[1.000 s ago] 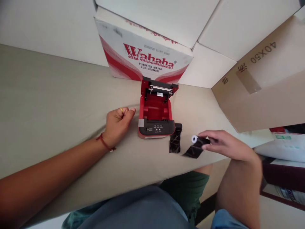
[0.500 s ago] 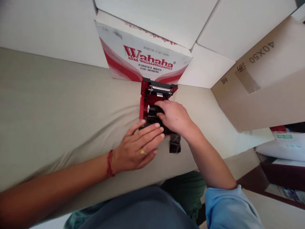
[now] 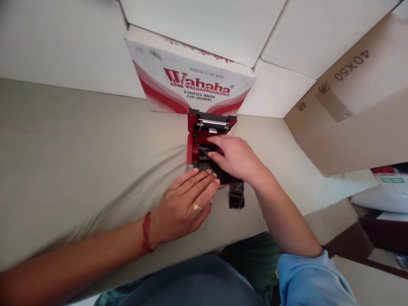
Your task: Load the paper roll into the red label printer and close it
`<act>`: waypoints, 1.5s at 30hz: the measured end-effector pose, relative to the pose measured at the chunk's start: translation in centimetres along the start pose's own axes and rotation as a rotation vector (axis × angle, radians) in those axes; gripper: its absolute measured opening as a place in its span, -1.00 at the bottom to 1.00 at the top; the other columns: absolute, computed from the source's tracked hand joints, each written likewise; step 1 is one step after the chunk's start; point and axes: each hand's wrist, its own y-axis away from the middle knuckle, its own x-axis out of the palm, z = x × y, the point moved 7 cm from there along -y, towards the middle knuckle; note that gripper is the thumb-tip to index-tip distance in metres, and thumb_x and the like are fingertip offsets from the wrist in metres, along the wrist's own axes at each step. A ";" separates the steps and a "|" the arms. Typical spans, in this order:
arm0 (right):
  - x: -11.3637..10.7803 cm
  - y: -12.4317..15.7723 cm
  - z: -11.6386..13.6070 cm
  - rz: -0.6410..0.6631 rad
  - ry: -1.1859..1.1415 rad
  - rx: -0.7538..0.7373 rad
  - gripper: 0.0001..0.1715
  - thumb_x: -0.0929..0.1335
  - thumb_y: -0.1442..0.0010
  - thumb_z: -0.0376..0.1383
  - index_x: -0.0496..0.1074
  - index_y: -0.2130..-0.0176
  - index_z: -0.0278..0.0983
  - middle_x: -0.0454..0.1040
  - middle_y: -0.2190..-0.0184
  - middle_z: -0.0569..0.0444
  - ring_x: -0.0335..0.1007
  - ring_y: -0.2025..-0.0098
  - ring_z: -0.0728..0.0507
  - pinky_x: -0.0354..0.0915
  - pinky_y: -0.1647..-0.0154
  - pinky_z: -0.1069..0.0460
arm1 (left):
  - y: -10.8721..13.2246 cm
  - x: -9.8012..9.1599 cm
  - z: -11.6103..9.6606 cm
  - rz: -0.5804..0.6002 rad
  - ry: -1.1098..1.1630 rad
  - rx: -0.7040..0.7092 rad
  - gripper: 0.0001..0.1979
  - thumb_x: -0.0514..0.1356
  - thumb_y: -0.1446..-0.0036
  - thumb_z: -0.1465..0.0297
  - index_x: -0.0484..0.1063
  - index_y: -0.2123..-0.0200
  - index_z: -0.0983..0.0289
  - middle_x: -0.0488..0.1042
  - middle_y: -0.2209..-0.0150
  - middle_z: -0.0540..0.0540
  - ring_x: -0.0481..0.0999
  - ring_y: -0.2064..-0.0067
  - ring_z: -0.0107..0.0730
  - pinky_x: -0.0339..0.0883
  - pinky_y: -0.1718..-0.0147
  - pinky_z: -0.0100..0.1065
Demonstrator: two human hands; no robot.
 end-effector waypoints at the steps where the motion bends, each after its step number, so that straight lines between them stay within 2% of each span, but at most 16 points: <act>1: -1.1 0.6 -0.5 -0.080 -0.121 -0.003 -0.67 0.45 -0.40 -0.24 0.72 -0.10 -0.18 0.77 -0.07 -0.03 0.71 -0.08 -0.30 0.56 -0.19 -0.18 | 0.0 0.0 -0.1 0.005 0.009 0.005 -0.62 0.19 -0.37 0.51 0.53 -0.21 0.42 0.76 -0.11 0.28 0.76 -0.19 -0.02 0.57 -0.33 0.00; 2: -2.4 1.2 -1.4 -0.191 -0.222 0.018 -0.73 0.44 -0.43 -0.17 0.74 0.01 -0.18 0.79 0.05 0.00 0.72 0.02 -0.25 0.58 -0.12 -0.15 | 0.0 -0.1 -0.3 0.013 0.019 0.011 -0.62 0.19 -0.37 0.51 0.54 -0.20 0.42 0.76 -0.12 0.28 0.75 -0.19 -0.01 0.59 -0.32 0.01; 4: -4.8 2.2 -3.6 -0.473 -0.330 0.095 -0.66 0.41 -0.48 -0.05 0.73 0.09 -0.19 0.78 0.18 0.00 0.69 0.19 -0.19 0.60 0.05 -0.12 | -0.1 -0.1 -0.7 0.031 0.039 0.024 -0.64 0.18 -0.37 0.51 0.56 -0.18 0.40 0.76 -0.12 0.28 0.76 -0.18 -0.01 0.63 -0.28 0.01; 6: -5.9 2.4 -5.5 -0.677 -0.348 0.145 -0.57 0.38 -0.51 0.04 0.70 -0.02 -0.17 0.78 0.11 -0.03 0.68 0.18 -0.18 0.60 0.09 -0.10 | -0.1 -0.2 -0.9 0.039 0.051 0.030 -0.64 0.18 -0.37 0.51 0.57 -0.17 0.40 0.76 -0.12 0.30 0.76 -0.17 -0.02 0.66 -0.25 0.01; 7: -5.8 1.9 -6.2 -0.713 -0.353 0.145 -0.51 0.36 -0.51 0.09 0.67 -0.11 -0.15 0.77 0.02 -0.05 0.70 0.10 -0.19 0.60 0.04 -0.11 | -0.1 -0.3 -1.0 0.039 0.057 0.033 -0.63 0.17 -0.36 0.52 0.57 -0.18 0.40 0.76 -0.11 0.31 0.76 -0.16 -0.01 0.67 -0.23 0.01; 10: -4.1 -0.6 -6.9 -0.633 -0.427 0.069 -0.31 0.33 -0.49 0.24 0.59 -0.27 -0.14 0.70 -0.22 -0.06 0.66 -0.20 -0.21 0.54 -0.27 -0.14 | -0.2 -0.6 -1.3 0.036 0.080 0.047 -0.63 0.18 -0.35 0.54 0.55 -0.18 0.43 0.77 -0.08 0.32 0.76 -0.14 -0.01 0.69 -0.20 -0.02; 13: -2.5 -1.7 -6.2 -0.520 -0.508 0.004 -0.22 0.26 -0.51 0.32 0.65 -0.22 -0.16 0.72 -0.19 -0.03 0.64 -0.26 -0.21 0.48 -0.39 -0.16 | -0.2 -0.6 -1.4 0.052 0.097 0.054 -0.62 0.18 -0.35 0.54 0.55 -0.19 0.44 0.76 -0.09 0.34 0.74 -0.16 -0.02 0.66 -0.24 -0.02; 16: -2.3 -0.2 -5.0 -0.516 -0.466 0.012 -0.22 0.24 -0.52 0.33 0.75 -0.01 -0.15 0.78 -0.01 0.00 0.72 -0.12 -0.22 0.53 -0.32 -0.17 | -0.2 -0.6 -1.3 0.052 0.097 0.053 -0.62 0.20 -0.35 0.54 0.54 -0.19 0.45 0.76 -0.09 0.34 0.74 -0.16 -0.01 0.65 -0.23 -0.03; 18: -2.3 1.6 -4.0 -0.520 -0.411 -0.025 -0.26 0.25 -0.54 0.28 0.77 0.05 -0.13 0.79 0.01 -0.01 0.72 -0.12 -0.23 0.54 -0.31 -0.18 | -0.3 -0.6 -1.3 0.038 0.086 0.057 -0.65 0.20 -0.36 0.54 0.55 -0.17 0.44 0.76 -0.08 0.32 0.75 -0.14 -0.03 0.66 -0.20 -0.05; 23: -0.8 5.4 -2.4 -0.422 -0.271 -0.203 -0.49 0.24 -0.64 0.00 0.71 -0.15 -0.06 0.74 -0.19 0.02 0.63 -0.33 -0.21 0.32 -0.55 -0.27 | -0.1 -0.5 -1.1 0.042 0.078 0.057 -0.66 0.19 -0.37 0.54 0.56 -0.16 0.39 0.77 -0.06 0.30 0.76 -0.13 -0.07 0.66 -0.22 -0.08; 25: 0.3 6.2 -2.6 -0.355 -0.226 -0.182 -0.52 0.24 -0.64 -0.07 0.71 -0.16 -0.05 0.72 -0.22 0.03 0.62 -0.36 -0.22 0.27 -0.59 -0.32 | 0.1 -0.4 -1.1 0.058 0.084 0.058 -0.65 0.20 -0.36 0.55 0.56 -0.17 0.39 0.77 -0.07 0.32 0.75 -0.16 -0.07 0.64 -0.26 -0.07; 28: 1.3 6.7 -2.7 -0.282 -0.211 -0.132 -0.56 0.26 -0.62 -0.15 0.72 -0.15 -0.05 0.70 -0.24 0.05 0.60 -0.37 -0.20 0.36 -0.55 -0.28 | 0.3 -0.2 -1.0 0.077 0.099 0.058 -0.63 0.22 -0.34 0.56 0.55 -0.19 0.39 0.76 -0.08 0.33 0.73 -0.19 -0.07 0.62 -0.29 -0.08; 35: 2.1 7.3 -1.7 -0.387 -0.157 -0.078 -0.57 0.27 -0.59 -0.22 0.72 -0.16 -0.08 0.70 -0.23 0.07 0.62 -0.35 -0.17 0.51 -0.45 -0.19 | 0.1 -0.5 -0.6 0.014 0.133 0.023 -0.59 0.22 -0.32 0.56 0.47 -0.22 0.35 0.73 -0.10 0.37 0.73 -0.17 -0.07 0.67 -0.20 -0.08; 41: 3.0 8.8 -0.3 -0.456 -0.106 -0.073 -0.62 0.29 -0.59 -0.21 0.70 -0.12 -0.09 0.69 -0.26 -0.01 0.59 -0.38 -0.24 0.29 -0.57 -0.36 | 0.1 -2.1 0.0 -0.076 0.243 -0.115 -0.44 0.28 -0.34 0.54 0.30 -0.37 0.29 0.63 -0.14 0.37 0.70 -0.16 -0.15 0.72 -0.10 -0.19; 43: 3.6 10.0 0.7 -0.482 -0.106 -0.131 -0.64 0.31 -0.57 -0.23 0.69 -0.12 -0.06 0.70 -0.25 0.00 0.59 -0.38 -0.23 0.28 -0.58 -0.34 | 0.1 -2.7 1.2 -0.142 0.349 -0.210 -0.43 0.27 -0.36 0.52 0.30 -0.38 0.19 0.59 -0.15 0.29 0.69 -0.11 -0.20 0.72 -0.06 -0.21; 45: 4.2 11.4 1.5 -0.523 -0.114 -0.189 -0.61 0.35 -0.53 -0.28 0.66 -0.20 -0.02 0.71 -0.24 0.01 0.61 -0.37 -0.24 0.32 -0.56 -0.34 | 0.3 -2.8 3.5 -0.237 0.420 -0.370 -0.48 0.28 -0.35 0.51 0.34 -0.32 0.08 0.55 -0.13 0.20 0.65 -0.10 -0.20 0.68 -0.08 -0.15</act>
